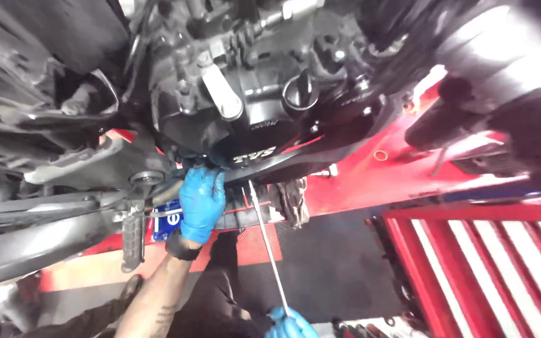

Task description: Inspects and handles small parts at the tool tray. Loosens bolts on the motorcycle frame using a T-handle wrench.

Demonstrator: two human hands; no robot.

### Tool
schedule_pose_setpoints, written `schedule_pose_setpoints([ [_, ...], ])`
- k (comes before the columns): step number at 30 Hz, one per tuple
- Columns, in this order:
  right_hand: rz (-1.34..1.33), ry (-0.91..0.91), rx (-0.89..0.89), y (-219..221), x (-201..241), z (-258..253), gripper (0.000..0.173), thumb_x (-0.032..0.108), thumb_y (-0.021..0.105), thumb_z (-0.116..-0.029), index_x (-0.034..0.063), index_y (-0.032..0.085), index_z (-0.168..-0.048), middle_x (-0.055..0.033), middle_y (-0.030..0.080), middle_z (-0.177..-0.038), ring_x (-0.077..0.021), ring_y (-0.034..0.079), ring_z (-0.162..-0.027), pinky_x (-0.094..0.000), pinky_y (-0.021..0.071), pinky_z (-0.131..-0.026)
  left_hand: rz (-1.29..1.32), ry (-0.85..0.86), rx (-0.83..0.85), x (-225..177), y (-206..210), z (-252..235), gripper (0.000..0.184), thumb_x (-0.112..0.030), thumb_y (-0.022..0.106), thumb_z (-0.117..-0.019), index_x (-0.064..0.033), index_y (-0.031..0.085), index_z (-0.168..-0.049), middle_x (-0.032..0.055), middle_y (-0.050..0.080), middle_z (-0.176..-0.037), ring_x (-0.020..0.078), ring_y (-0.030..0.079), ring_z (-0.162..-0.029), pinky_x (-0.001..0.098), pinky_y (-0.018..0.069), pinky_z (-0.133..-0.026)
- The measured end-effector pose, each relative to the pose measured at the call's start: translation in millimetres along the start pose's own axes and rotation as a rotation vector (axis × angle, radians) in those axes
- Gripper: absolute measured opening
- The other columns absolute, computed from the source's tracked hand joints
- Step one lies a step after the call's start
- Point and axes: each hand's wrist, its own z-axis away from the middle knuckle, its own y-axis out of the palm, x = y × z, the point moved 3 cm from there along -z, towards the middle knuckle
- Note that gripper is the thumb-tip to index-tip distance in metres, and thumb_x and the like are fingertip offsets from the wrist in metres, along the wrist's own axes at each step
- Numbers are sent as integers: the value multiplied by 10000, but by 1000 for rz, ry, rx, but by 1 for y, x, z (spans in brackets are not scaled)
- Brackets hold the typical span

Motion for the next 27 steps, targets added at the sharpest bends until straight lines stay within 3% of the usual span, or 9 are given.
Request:
schedule_pose_setpoints([
  [4, -446, 255, -26, -13, 0, -2, 206, 219, 564, -1008, 102, 733, -993, 108, 452, -526, -15, 463, -431, -204, 436, -443, -19, 1, 10, 4, 2, 5, 269, -222, 591, -994, -42, 779, -924, 164, 714, -894, 330, 690, -892, 463, 564, -787],
  [8, -570, 345, -86, -16, -2, -3, 198, 227, 609, -977, 85, 747, -979, 92, 490, -528, -22, 494, -427, -201, 455, -426, -89, -48, 130, 1, -2, 2, 318, -262, 529, -1051, -31, 742, -1000, 196, 702, -1000, 356, 682, -980, 514, 556, -840],
  [10, -617, 354, -30, -20, -2, -8, 217, 217, 600, -989, 50, 735, -1018, 86, 496, -535, -30, 507, -440, -211, 473, -442, -108, -72, 153, 0, -2, 0, 347, -274, 488, -1073, -14, 710, -1011, 210, 681, -1031, 348, 661, -1015, 501, 525, -868],
  [13, -686, 381, 83, -30, -9, -18, 231, 214, 595, -992, 37, 723, -1068, 89, 492, -540, -24, 504, -451, -213, 485, -468, -117, -84, 68, 5, 2, -7, 360, -307, 488, -1060, -46, 730, -1012, 119, 713, -1015, 199, 667, -998, 393, 494, -899],
  [17, -751, 376, 202, -34, -20, -28, 233, 184, 554, -1014, 29, 698, -1112, 103, 445, -536, -11, 450, -439, -202, 437, -454, -116, -83, 3, 9, 5, -10, 300, -308, 490, -1037, -116, 694, -931, -60, 675, -881, 8, 626, -860, 275, 484, -825],
  [20, -735, 345, 194, -33, -22, -32, 236, 162, 558, -1003, 14, 704, -1112, 104, 427, -517, 0, 425, -417, -187, 403, -417, -176, -86, 2, 4, 5, -11, 329, -313, 470, -1043, -87, 707, -1008, -23, 699, -971, 27, 632, -953, 278, 472, -893],
  [24, -595, 308, 178, -32, -5, -39, 253, 129, 510, -1013, 2, 695, -1129, 108, 403, -516, 1, 408, -413, -184, 384, -407, -360, -125, 72, -4, 6, -10, 428, -329, 395, -1067, -45, 705, -1150, 107, 695, -1182, 161, 625, -1152, 341, 436, -1000],
  [27, -511, 269, 186, -34, 2, -47, 260, 103, 478, -1013, -1, 690, -1121, 113, 390, -515, 5, 398, -408, -178, 380, -401, -430, -141, 90, -6, 8, -11, 447, -318, 376, -1076, -35, 688, -1225, 141, 673, -1265, 201, 609, -1222, 361, 418, -1047],
])
